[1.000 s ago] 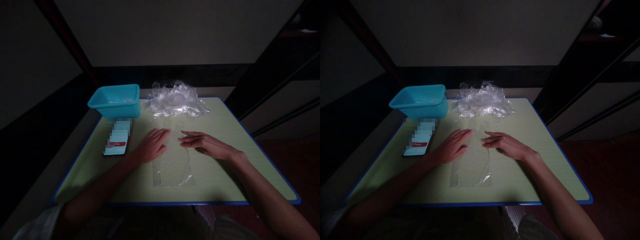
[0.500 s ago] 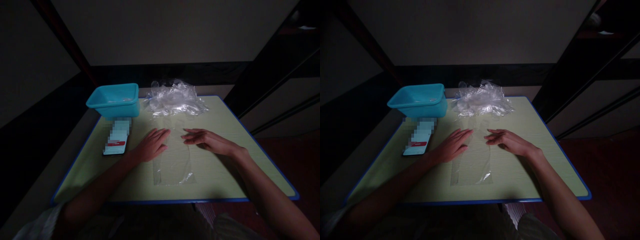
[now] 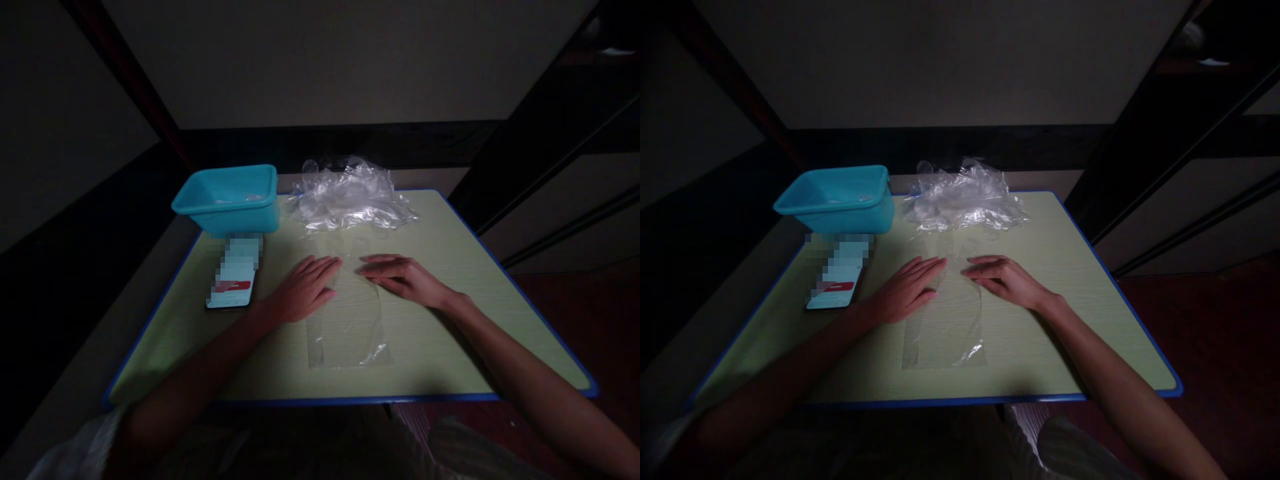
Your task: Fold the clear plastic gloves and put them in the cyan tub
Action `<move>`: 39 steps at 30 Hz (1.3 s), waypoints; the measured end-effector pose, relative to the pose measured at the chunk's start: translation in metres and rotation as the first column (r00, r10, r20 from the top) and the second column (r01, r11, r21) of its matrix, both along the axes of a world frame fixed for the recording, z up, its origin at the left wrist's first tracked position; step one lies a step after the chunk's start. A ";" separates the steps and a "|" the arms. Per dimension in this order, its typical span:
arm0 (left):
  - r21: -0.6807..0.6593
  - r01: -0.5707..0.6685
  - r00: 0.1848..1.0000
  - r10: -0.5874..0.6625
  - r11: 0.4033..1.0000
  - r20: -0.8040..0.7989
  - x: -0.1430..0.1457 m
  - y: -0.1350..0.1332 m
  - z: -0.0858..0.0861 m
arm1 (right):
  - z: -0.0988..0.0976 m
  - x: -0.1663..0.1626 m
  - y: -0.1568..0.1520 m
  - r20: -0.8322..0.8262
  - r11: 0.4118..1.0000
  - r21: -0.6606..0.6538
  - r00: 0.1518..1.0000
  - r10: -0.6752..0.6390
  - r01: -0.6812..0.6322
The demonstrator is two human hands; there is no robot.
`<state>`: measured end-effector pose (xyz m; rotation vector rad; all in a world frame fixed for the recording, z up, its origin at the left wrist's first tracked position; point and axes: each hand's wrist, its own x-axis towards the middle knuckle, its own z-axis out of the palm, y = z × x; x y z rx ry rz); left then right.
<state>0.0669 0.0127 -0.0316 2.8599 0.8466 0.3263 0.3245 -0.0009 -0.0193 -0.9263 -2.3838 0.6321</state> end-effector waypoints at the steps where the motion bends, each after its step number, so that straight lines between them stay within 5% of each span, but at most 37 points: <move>1: 0.002 0.001 1.000 -0.001 1.000 0.003 0.000 0.000 0.000 | -0.003 -0.002 0.001 -0.006 1.000 -0.005 1.000 -0.026 0.026; 8: 0.009 0.000 1.000 0.000 1.000 0.003 0.000 -0.001 0.002 | -0.008 0.001 0.004 0.003 0.982 -0.084 0.985 -0.172 0.172; 21: -0.032 -0.005 1.000 0.005 0.999 0.014 -0.001 0.000 0.000 | 0.001 0.009 0.008 0.122 0.986 -0.150 0.991 -0.060 0.078; 27: -0.047 -0.009 1.000 0.009 0.999 0.012 0.000 0.001 0.001 | 0.003 0.011 0.005 0.026 0.975 -0.214 0.998 -0.055 0.060; 34: -0.012 -0.005 1.000 0.005 1.000 0.008 0.000 0.001 -0.001 | -0.007 0.003 0.004 -0.303 0.907 -0.344 0.886 -0.351 0.242; 39: -0.022 -0.007 1.000 0.007 1.000 0.006 0.000 0.000 0.001 | -0.017 -0.004 0.009 -0.347 0.871 -0.381 0.826 -0.445 0.309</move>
